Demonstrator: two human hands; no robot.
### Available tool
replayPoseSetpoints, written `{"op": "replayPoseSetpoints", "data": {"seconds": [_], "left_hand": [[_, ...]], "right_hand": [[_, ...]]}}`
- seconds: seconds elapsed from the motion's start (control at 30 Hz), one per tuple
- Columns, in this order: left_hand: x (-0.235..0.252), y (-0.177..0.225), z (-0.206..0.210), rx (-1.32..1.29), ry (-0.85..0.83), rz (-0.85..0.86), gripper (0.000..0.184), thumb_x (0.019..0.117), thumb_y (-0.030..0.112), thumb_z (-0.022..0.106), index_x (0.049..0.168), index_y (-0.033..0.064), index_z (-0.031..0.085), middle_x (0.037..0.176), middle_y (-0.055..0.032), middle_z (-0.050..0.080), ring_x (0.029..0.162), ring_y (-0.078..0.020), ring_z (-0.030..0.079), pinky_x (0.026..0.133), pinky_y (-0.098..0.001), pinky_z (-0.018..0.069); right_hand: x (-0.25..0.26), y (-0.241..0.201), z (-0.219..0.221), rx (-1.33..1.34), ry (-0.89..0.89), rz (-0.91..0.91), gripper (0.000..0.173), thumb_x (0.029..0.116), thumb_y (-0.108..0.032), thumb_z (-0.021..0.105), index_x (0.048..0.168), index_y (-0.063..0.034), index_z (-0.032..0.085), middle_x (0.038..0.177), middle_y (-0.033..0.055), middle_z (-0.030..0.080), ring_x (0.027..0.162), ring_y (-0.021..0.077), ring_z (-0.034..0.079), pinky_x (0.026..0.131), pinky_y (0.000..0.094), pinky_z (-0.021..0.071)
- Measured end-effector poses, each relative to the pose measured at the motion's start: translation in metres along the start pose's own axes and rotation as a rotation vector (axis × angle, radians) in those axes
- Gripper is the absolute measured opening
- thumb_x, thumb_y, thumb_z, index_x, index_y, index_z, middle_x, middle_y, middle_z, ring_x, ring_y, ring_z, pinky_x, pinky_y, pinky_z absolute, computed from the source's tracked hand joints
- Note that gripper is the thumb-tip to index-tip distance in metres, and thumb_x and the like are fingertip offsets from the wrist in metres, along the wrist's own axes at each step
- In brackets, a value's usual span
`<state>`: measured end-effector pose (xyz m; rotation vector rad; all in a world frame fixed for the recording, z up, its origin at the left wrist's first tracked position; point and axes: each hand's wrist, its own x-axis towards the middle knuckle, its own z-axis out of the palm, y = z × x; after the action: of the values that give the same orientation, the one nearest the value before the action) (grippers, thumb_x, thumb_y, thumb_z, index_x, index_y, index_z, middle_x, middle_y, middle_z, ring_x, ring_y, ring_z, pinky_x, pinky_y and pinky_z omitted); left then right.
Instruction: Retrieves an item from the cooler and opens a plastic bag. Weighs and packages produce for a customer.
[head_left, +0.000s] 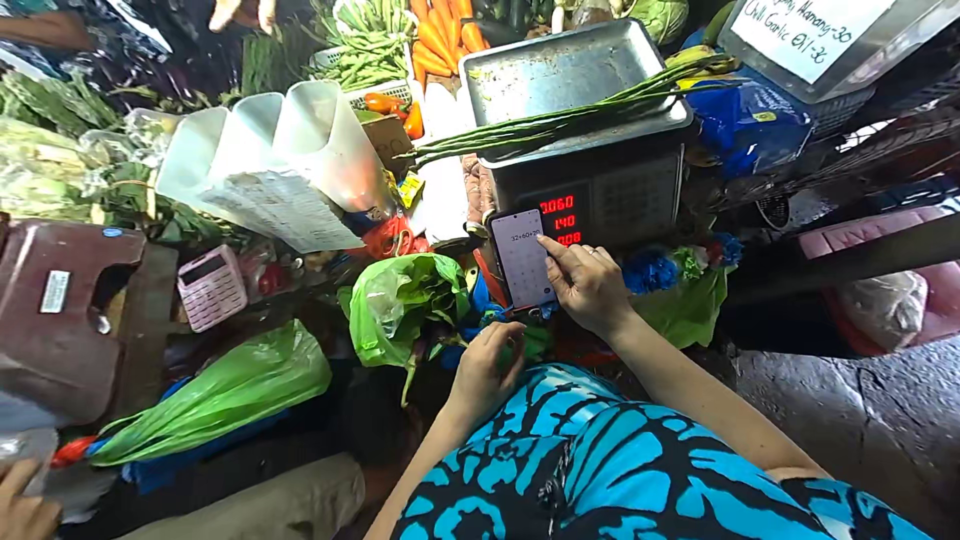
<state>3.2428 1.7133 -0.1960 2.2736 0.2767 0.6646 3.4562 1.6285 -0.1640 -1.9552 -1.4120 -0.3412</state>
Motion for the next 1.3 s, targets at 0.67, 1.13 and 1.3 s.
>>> {"op": "replayPoseSetpoints", "data": {"seconds": [0.67,1.13,1.3], "left_hand": [[-0.005,-0.002,0.0,0.011,0.011,-0.018,0.025,0.0962,0.011,0.06,0.118,0.0001,0.066,0.102,-0.0104,0.071,0.092,-0.0151,0.07,0.086,-0.0296,0.0597],[-0.003,-0.011,0.001,-0.01,-0.034,-0.016,0.023,0.0962,0.009,0.058,0.115,-0.0007,0.066,0.101,-0.0104,0.07,0.091,-0.0138,0.069,0.085,-0.0278,0.0589],[-0.003,-0.013,0.001,-0.026,-0.019,-0.007,0.022,0.0962,0.01,0.059,0.114,-0.0006,0.067,0.1,-0.01,0.07,0.09,-0.0125,0.069,0.084,-0.0261,0.059]], "right_hand": [[0.0,0.013,-0.017,-0.013,0.179,0.125,0.032,0.1015,-0.018,0.048,0.113,-0.0053,0.076,0.078,0.0077,0.071,0.069,0.0228,0.067,0.064,0.0422,0.0537],[-0.056,0.026,0.01,0.033,-0.084,-0.145,0.036,0.1014,-0.024,0.049,0.119,-0.0156,0.079,0.064,0.0055,0.062,0.06,0.0219,0.06,0.06,0.0374,0.048],[-0.042,0.035,-0.018,0.104,0.069,0.023,0.034,0.1018,-0.021,0.05,0.121,-0.012,0.077,0.067,0.0049,0.065,0.061,0.0186,0.06,0.06,0.0374,0.0516]]}}
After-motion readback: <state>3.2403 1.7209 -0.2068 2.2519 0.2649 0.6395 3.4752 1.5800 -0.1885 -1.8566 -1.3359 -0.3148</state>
